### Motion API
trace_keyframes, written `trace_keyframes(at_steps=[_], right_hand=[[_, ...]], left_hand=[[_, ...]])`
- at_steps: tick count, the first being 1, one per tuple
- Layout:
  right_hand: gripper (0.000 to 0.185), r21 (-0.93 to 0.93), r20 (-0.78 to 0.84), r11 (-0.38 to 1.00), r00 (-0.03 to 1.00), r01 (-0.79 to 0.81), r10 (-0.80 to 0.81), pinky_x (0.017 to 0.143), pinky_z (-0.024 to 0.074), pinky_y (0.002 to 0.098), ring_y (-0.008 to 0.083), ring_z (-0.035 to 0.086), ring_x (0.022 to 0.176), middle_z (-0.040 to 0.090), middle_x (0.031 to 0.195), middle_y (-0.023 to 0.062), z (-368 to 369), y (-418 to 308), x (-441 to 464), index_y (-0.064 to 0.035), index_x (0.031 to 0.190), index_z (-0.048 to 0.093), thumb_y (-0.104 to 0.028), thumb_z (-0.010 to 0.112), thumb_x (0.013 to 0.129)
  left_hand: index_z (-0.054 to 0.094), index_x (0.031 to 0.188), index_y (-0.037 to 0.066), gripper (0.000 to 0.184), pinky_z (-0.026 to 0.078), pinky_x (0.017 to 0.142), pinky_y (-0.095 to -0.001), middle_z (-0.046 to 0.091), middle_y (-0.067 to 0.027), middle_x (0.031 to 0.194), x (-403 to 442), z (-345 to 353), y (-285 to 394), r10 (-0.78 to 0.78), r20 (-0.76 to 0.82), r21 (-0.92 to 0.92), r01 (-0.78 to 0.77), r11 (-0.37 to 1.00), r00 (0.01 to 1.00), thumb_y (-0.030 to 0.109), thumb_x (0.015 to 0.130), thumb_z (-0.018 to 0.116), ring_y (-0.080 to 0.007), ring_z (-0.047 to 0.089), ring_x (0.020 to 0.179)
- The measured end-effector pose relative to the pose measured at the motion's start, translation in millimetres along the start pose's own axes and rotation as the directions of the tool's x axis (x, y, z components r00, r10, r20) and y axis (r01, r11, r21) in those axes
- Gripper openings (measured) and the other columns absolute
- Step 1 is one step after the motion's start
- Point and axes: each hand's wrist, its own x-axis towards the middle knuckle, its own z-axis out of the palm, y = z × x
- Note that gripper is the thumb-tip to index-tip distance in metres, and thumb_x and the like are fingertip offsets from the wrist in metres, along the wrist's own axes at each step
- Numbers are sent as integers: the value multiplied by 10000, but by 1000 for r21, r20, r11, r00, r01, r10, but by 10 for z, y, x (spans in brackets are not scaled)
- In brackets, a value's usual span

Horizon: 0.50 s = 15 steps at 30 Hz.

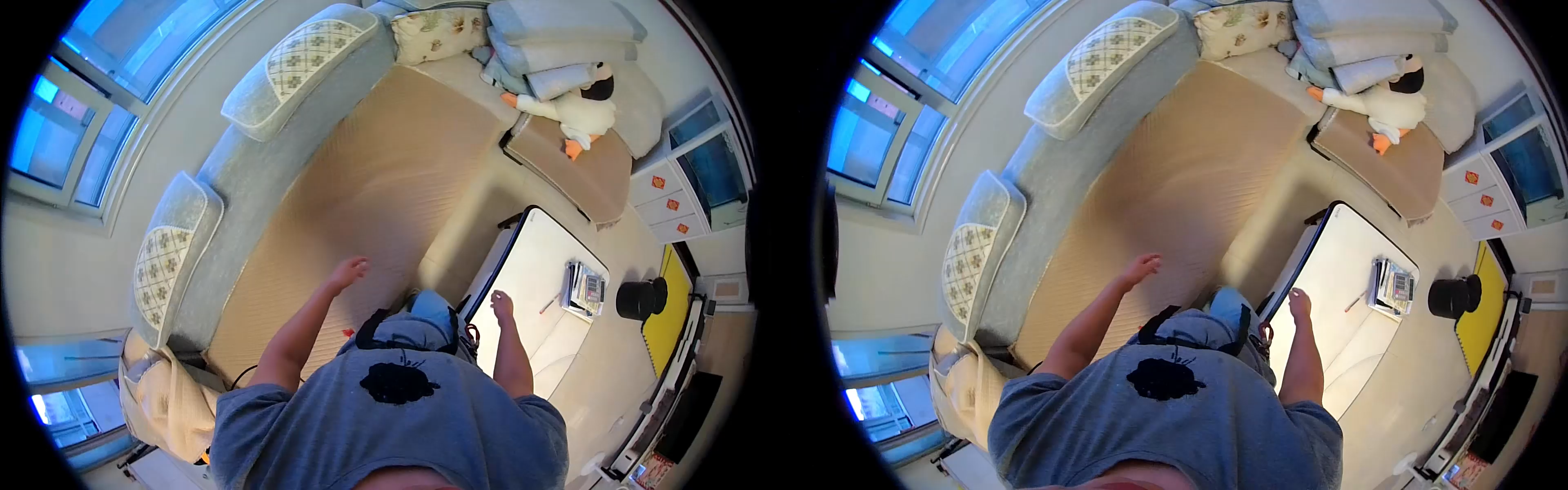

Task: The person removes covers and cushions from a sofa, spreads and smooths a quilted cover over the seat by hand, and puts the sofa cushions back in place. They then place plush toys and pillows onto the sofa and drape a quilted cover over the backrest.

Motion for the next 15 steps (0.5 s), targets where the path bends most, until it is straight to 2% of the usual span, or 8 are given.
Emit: trace_keyframes(at_steps=[1, 2, 4, 5, 7, 8, 12, 15], right_hand=[[275, 111, 34, 992, 998, -63, 60, 576, 482, 281, 157, 570, 645, 597, 796, 102, 2, 73, -57, -38, 973, 584, -212, 528, 767], [259, 136, 80, 987, 994, -85, 75, 567, 482, 274, 159, 568, 639, 596, 769, 85, -38, 87, -151, -29, 960, 585, -192, 528, 768], [263, 5, 124, 999, 991, -54, 53, 562, 483, 269, 152, 565, 628, 592, 758, 83, -83, 207, -171, -16, 946, 587, -198, 531, 765], [265, -80, 141, 997, 989, -23, 34, 563, 484, 269, 151, 565, 631, 592, 757, 83, -102, 261, -108, -13, 944, 588, -199, 533, 764], [273, 14, 189, 997, 979, -79, 75, 558, 480, 275, 156, 566, 625, 594, 779, 87, -193, 302, 88, -11, 950, 587, -205, 542, 763], [337, 58, 209, 995, 976, -78, 65, 621, 483, 318, 196, 598, 614, 617, 872, 122, -260, 290, 229, -44, 1004, 578, -275, 546, 761], [333, 59, 142, 998, 990, -12, 3, 578, 473, 285, 174, 566, 610, 605, 851, 105, -747, -4, 915, -9, 1024, 560, -224, 549, 769], [345, -82, 114, 991, 989, 104, -95, 600, 464, 301, 170, 574, 603, 616, 826, 115, -1153, -109, 1542, -36, 1037, 561, -254, 546, 770]], left_hand=[[491, 1114, -7, 389, 438, 707, -276, 585, -80, 890, 69, 21, -11, -52, -33, -76, 49, 996, 998, 255, 826, 488, -136, 539, 742], [491, 1114, -7, 389, 438, 707, -276, 585, -80, 890, 73, 53, 102, -53, -25, -77, 51, 996, 998, 255, 826, 488, -136, 539, 742], [501, 1101, 3, 369, 439, 685, -267, 578, -71, 867, 127, 62, 392, -142, -96, -140, 128, 982, 985, 250, 827, 489, -142, 540, 713], [501, 1101, 3, 369, 439, 685, -267, 578, -71, 867, 212, 84, 489, -133, -93, -134, 119, 984, 987, 250, 827, 489, -142, 540, 713], [510, 1088, 25, 338, 437, 641, -262, 569, -65, 845, 411, 155, 671, -173, -78, -182, 157, 971, 982, 241, 830, 486, -138, 536, 687], [510, 1088, 25, 338, 437, 641, -262, 569, -65, 845, 561, 194, 740, -161, -77, -179, 145, 973, 984, 241, 830, 486, -138, 536, 687], [504, 1088, 48, 326, 433, 593, -261, 566, -65, 823, 1238, 443, 946, -231, -112, -249, 198, 948, 966, 244, 829, 481, -131, 530, 652], [505, 1074, 51, 319, 431, 580, -254, 560, -62, 804, 1854, 695, 1160, -259, -138, -295, 210, 932, 956, 254, 829, 478, -129, 525, 633]])
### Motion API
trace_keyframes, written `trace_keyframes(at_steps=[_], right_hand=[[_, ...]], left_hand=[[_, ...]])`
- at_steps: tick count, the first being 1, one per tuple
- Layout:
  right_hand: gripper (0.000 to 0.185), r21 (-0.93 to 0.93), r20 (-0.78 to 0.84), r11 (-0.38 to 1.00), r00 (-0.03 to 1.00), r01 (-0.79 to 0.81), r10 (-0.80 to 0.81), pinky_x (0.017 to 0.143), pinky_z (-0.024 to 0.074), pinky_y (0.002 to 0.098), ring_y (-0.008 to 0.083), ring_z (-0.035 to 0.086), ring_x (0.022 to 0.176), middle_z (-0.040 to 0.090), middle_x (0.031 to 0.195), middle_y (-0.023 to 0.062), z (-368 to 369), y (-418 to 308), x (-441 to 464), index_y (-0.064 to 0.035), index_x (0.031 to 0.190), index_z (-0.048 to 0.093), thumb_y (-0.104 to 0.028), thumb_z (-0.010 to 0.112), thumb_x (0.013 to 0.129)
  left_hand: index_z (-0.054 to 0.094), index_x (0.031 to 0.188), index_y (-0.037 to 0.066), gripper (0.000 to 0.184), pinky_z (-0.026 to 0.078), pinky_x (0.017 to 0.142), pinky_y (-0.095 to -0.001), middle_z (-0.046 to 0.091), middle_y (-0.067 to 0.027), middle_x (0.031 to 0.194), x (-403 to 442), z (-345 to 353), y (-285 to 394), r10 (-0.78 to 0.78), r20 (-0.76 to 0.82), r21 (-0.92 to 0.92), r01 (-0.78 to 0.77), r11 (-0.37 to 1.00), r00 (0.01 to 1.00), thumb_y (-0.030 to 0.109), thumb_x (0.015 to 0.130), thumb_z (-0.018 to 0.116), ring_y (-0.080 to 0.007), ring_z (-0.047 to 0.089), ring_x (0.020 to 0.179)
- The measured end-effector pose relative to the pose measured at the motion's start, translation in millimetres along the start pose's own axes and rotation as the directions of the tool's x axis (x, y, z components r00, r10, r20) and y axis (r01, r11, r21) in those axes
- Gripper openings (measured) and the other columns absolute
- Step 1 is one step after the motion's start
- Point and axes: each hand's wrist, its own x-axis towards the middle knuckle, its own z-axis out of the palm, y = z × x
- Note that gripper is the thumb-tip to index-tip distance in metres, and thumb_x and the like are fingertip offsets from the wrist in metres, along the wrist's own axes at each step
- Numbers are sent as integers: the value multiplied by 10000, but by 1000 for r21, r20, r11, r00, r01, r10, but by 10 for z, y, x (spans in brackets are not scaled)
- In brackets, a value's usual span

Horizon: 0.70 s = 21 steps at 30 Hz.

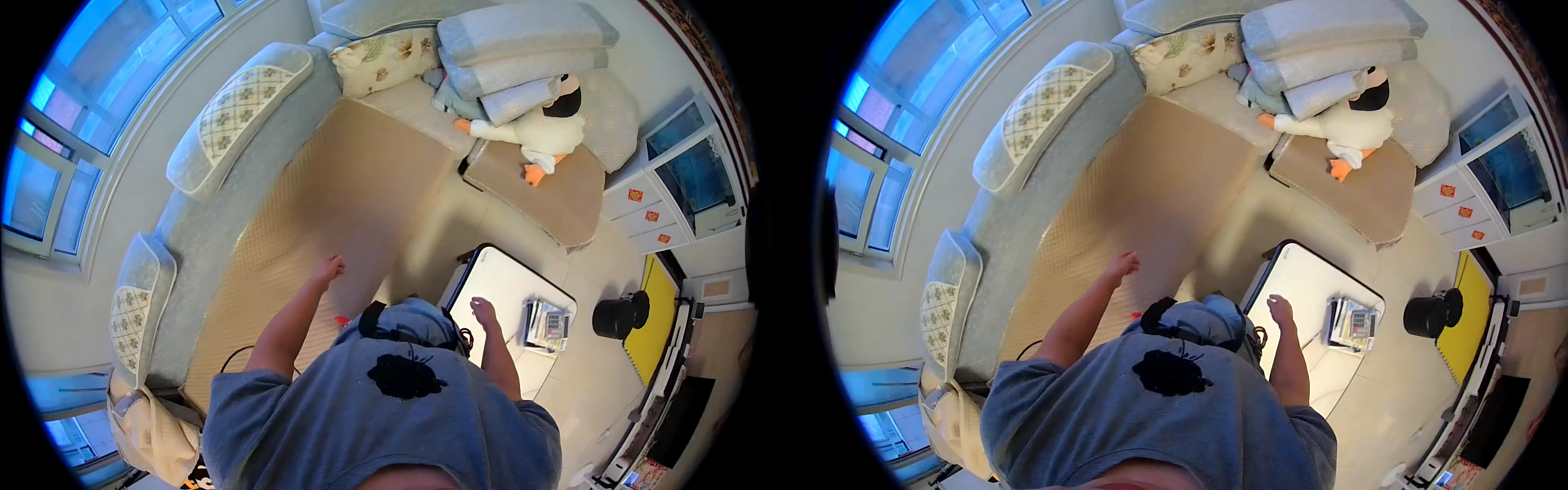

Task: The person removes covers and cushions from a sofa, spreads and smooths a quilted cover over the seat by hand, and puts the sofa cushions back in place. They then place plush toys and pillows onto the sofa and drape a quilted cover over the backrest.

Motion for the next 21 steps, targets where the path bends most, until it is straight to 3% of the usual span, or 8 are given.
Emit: trace_keyframes(at_steps=[2, 3, 4, 8, 10, 14, 18, 21], right_hand=[[339, 36, -20, 999, 1000, 7, -7, 606, 461, 297, 169, 578, 610, 618, 798, 118, -406, -110, 287, -49, 1038, 564, -258, 541, 772], [338, 24, -36, 998, 997, 67, -66, 612, 458, 294, 167, 578, 621, 616, 794, 129, -603, -142, 444, -45, 1038, 563, -257, 531, 778], [322, 60, -72, 998, 997, 23, -18, 608, 457, 292, 164, 572, 630, 610, 792, 111, -808, -243, 518, -39, 1020, 569, -249, 523, 782], [294, 434, -157, 900, 981, -36, 115, 530, 428, 244, 143, 564, 629, 588, 766, 47, -1219, -320, 962, -59, 1014, 561, -239, 517, 785], [302, 540, -85, 837, 983, -93, 164, 549, 415, 233, 122, 560, 670, 584, 805, 48, -1366, -412, 1126, -73, 1039, 536, -261, 514, 804], [332, 594, -49, 800, 989, -86, 143, 584, 413, 230, 123, 554, 712, 579, 848, 40, -1501, -610, 1320, -74, 1083, 507, -272, 500, 817], [341, 534, -25, 844, 998, -42, 66, 608, 418, 220, 129, 541, 717, 575, 849, 55, -1598, -568, 1613, -41, 1093, 505, -255, 482, 828], [329, 581, -57, 811, 990, -70, 126, 600, 428, 230, 123, 539, 703, 578, 829, 55, -1751, -551, 1831, -32, 1079, 514, -238, 488, 824]], left_hand=[[507, 1066, 50, 317, 432, 581, -250, 557, -61, 796, 234, 298, 211, -11, 4, -32, 12, 999, 1000, 259, 829, 477, -129, 524, 628], [510, 1057, 49, 311, 434, 583, -249, 553, -59, 792, 338, 482, 352, 41, 35, -34, -40, 999, 999, 259, 829, 477, -126, 523, 630], [513, 1048, 49, 305, 435, 584, -247, 550, -57, 788, 409, 643, 472, 87, 67, -35, -85, 996, 994, 258, 829, 478, -124, 522, 632], [517, 1049, 51, 305, 436, 586, -245, 553, -51, 802, 476, 1183, 1115, 80, 166, 8, -82, 997, 983, 257, 826, 482, -118, 521, 647], [531, 1038, 57, 300, 423, 575, -233, 548, -39, 779, 600, 1326, 1306, 77, 190, -12, -76, 997, 979, 264, 827, 481, -108, 516, 648], [538, 1040, 64, 325, 402, 519, -236, 542, -33, 755, 1207, 1352, 1338, 41, 139, 105, -56, 993, 989, 297, 818, 499, -106, 507, 612], [557, 944, 80, 293, 369, 447, -261, 510, -26, 682, 1901, 1309, 1489, -58, 46, 84, 54, 995, 997, 333, 802, 513, -120, 483, 552], [549, 862, 88, 250, 366, 435, -269, 496, -25, 649, 2287, 1477, 1903, -115, -20, 33, 115, 993, 993, 328, 799, 514, -130, 477, 536]])
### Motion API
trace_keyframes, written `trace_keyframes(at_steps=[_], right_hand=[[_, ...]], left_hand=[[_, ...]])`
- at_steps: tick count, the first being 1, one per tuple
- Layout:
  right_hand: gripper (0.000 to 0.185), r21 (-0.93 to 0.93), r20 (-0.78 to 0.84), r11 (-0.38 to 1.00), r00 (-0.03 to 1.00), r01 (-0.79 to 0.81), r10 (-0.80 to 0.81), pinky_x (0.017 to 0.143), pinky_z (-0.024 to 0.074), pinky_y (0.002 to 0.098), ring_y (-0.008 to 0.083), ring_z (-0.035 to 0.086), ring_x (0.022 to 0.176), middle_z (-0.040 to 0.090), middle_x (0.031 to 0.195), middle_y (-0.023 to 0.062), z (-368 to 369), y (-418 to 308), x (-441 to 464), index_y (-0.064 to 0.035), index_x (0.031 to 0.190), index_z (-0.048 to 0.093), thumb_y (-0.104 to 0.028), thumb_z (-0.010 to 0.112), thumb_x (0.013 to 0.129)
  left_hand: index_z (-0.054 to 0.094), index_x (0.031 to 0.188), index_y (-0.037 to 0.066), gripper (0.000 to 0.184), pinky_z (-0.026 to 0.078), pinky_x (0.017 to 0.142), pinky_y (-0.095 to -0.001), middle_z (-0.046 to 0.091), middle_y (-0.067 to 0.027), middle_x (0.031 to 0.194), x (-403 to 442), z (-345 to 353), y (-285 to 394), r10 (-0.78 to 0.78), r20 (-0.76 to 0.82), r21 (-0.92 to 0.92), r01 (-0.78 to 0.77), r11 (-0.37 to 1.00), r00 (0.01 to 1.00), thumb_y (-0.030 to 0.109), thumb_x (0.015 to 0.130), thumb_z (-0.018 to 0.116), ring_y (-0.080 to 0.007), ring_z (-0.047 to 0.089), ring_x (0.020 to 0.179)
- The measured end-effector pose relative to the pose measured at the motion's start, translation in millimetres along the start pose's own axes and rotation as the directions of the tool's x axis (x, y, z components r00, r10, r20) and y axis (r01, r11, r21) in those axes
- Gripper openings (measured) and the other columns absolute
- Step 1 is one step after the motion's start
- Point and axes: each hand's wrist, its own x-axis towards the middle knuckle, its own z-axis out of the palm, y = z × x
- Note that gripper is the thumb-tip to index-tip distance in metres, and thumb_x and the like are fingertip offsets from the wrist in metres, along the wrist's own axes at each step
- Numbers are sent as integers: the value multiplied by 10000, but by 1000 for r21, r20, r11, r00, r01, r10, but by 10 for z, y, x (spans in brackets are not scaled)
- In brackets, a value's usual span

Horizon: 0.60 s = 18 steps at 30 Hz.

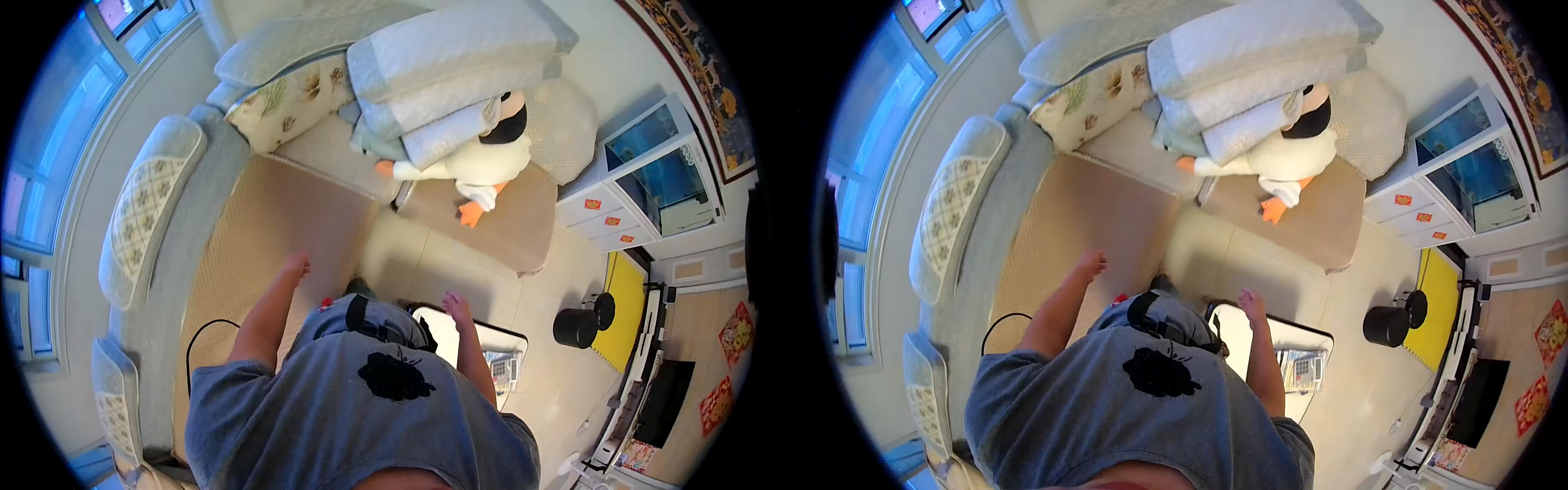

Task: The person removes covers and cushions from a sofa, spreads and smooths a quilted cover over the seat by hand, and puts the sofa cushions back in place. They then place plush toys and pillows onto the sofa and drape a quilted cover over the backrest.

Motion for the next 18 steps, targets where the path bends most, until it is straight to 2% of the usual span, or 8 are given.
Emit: trace_keyframes(at_steps=[2, 4, 5, 8, 11, 13, 15, 18], right_hand=[[332, 31, -11, 993, 993, -115, 115, 593, 437, 234, 121, 540, 691, 580, 816, 53, -94, -172, 154, -34, 1090, 512, -225, 503, 819], [334, 3, -54, 996, 994, -93, 93, 593, 439, 233, 123, 544, 695, 582, 823, 55, -171, -377, 410, -36, 1093, 512, -228, 505, 819], [337, -35, -82, 996, 993, -84, 81, 593, 440, 232, 126, 548, 698, 584, 830, 57, -232, -451, 508, -37, 1095, 512, -231, 507, 819], [337, 62, -125, 994, 987, -93, 100, 595, 439, 237, 124, 556, 715, 587, 858, 55, -324, -818, 857, -52, 1080, 518, -277, 498, 829], [332, 162, -149, 986, 986, -49, 74, 607, 429, 231, 116, 554, 731, 583, 868, 44, -435, -1411, 1221, -66, 1080, 516, -288, 492, 835], [331, 193, -147, 981, 988, -24, 53, 617, 424, 226, 113, 552, 742, 580, 875, 40, -587, -1748, 1498, -73, 1086, 512, -291, 490, 838], [340, 180, -112, 979, 991, 92, -72, 641, 414, 224, 109, 539, 740, 564, 884, 28, -837, -2075, 1885, -78, 1097, 505, -303, 485, 842], [356, 47, -189, 953, 939, 299, -286, 671, 392, 218, 81, 493, 769, 536, 907, -5, -1385, -2765, 2640, -76, 1101, 504, -322, 483, 845]], left_hand=[[542, 823, 91, 232, 373, 440, -269, 493, -26, 639, 272, 87, 325, -38, -52, -22, 37, 999, 998, 320, 800, 513, -133, 479, 536], [532, 826, 80, 222, 386, 454, -264, 512, -35, 659, 556, 164, 612, 119, 104, -39, -116, 993, 987, 300, 799, 519, -127, 487, 542], [532, 826, 80, 222, 386, 454, -264, 512, -35, 659, 622, 270, 786, 109, 114, -36, -106, 994, 987, 300, 799, 519, -127, 487, 542], [529, 843, 74, 213, 396, 475, -255, 529, -40, 684, 715, 508, 1367, 171, 42, -32, -170, 985, 984, 283, 807, 507, -117, 495, 560], [526, 862, 74, 206, 393, 478, -246, 536, -41, 700, 852, 806, 1937, 177, 96, -50, -173, 984, 980, 272, 810, 499, -107, 499, 564], [531, 897, 73, 238, 396, 491, -251, 544, -44, 746, 999, 971, 2164, 245, 203, -70, -236, 969, 948, 292, 813, 490, -118, 514, 613], [516, 927, 91, 241, 404, 527, -251, 553, -39, 777, 1053, 1107, 2434, 220, 176, -112, -202, 973, 960, 301, 810, 494, -125, 518, 640], [497, 985, 112, 289, 407, 603, -265, 556, -36, 850, 1477, 1238, 2743, 204, 112, -147, -187, 971, 973, 335, 801, 502, -138, 514, 712]])
